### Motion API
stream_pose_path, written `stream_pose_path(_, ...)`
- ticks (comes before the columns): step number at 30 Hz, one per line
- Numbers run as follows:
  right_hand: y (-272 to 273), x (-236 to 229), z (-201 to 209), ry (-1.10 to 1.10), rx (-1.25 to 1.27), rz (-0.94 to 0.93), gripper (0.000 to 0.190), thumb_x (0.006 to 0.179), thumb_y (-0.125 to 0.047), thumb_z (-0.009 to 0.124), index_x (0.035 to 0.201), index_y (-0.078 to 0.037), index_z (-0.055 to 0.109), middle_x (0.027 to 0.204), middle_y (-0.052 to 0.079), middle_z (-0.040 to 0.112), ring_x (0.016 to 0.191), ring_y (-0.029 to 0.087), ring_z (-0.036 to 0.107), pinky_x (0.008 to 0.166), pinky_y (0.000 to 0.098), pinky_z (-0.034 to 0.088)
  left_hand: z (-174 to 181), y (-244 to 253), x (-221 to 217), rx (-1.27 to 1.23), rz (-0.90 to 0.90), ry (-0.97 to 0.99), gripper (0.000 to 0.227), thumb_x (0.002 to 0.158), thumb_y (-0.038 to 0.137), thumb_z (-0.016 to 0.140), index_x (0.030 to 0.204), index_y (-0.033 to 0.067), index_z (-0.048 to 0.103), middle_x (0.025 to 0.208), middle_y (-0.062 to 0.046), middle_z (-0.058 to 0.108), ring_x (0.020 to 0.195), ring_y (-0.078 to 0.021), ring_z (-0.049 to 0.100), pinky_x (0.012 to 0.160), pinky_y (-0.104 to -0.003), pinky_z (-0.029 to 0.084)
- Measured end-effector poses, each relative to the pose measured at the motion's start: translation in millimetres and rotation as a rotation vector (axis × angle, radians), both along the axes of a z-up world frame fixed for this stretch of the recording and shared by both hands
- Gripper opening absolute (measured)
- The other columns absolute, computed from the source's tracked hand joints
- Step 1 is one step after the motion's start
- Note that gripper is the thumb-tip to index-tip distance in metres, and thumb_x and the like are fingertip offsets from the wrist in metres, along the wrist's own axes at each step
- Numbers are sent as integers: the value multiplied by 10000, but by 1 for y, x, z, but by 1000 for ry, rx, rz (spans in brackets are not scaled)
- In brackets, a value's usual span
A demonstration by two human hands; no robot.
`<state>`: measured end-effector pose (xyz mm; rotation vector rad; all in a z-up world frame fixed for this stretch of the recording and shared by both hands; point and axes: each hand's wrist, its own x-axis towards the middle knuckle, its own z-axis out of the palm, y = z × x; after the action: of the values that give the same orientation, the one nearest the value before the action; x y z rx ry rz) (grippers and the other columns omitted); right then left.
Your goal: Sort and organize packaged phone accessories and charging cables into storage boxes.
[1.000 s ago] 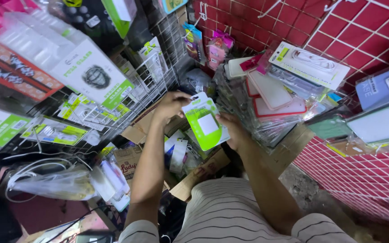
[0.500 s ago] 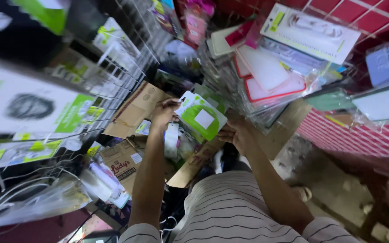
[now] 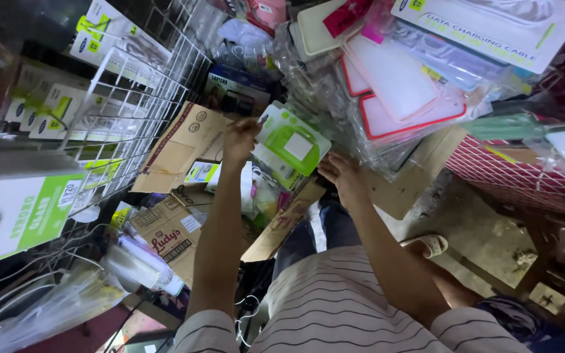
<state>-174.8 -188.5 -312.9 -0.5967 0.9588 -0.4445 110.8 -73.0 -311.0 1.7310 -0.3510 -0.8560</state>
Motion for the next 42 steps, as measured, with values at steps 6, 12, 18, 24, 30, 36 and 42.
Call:
stream_pose_path(6, -2, 7, -30, -37, -47, -90, 283, 989, -117, 594, 1237, 6, 655, 1121, 136, 695, 1006, 243, 684, 972, 443, 605, -41, -17, 13, 1, -9, -37, 236, 884, 184, 735, 1059, 27, 760, 727, -24, 704, 527, -104, 622, 452, -261, 463)
stream_pose_path(12, -1, 10, -19, -14, -92, -127, 314, 1003, -102, 610, 1300, -6, 642, 1235, 120, 677, 1095, 217, 652, 1012, 389, 544, -7, -28, 4, 25, 14, 1, 237, 864, 183, 732, 1035, 28, 790, 726, -30, 689, 539, -104, 588, 447, -262, 420)
stream_pose_path(18, 21, -9, -10, -8, -160, -166, 366, 940, -50, 619, 1301, 7, 607, 1328, 151, 636, 1193, 282, 667, 1018, 401, 571, 0, -20, 5, 24, -6, 55, 241, 915, 228, 696, 1040, 36, 770, 737, -28, 710, 567, -100, 624, 468, -253, 422)
stream_pose_path(24, 51, -11, 26, 48, -269, -40, 317, 990, -88, 630, 1279, 43, 634, 1213, 172, 688, 1098, 286, 711, 911, 404, 619, 32, 7, 1, 33, 79, 41, 232, 893, 210, 668, 1058, 66, 747, 850, -8, 735, 590, -107, 614, 475, -260, 446)
stream_pose_path(30, 72, 20, 33, -42, -402, 83, 313, 993, -64, 661, 1283, 54, 661, 1100, 150, 733, 998, 253, 729, 828, 364, 623, -26, 72, 11, -170, 170, 109, 203, 905, 131, 650, 1059, 45, 751, 894, -43, 740, 681, -103, 645, 544, -250, 497)
stream_pose_path(36, 82, 75, 30, -97, -304, 300, 319, 976, -102, 660, 1281, -13, 638, 1120, 103, 730, 971, 219, 752, 766, 335, 626, -51, 138, 12, 74, 279, 204, 274, 866, 123, 603, 1089, 81, 757, 820, -37, 737, 585, -125, 667, 453, -257, 458)
stream_pose_path(42, 90, 117, -33, -58, -332, 539, 340, 994, -90, 642, 1323, -5, 649, 1141, 122, 724, 1011, 198, 729, 804, 299, 594, -155, 190, 0, 133, 402, 316, 316, 871, 138, 583, 1126, 68, 756, 856, -47, 756, 649, -146, 696, 508, -284, 507)
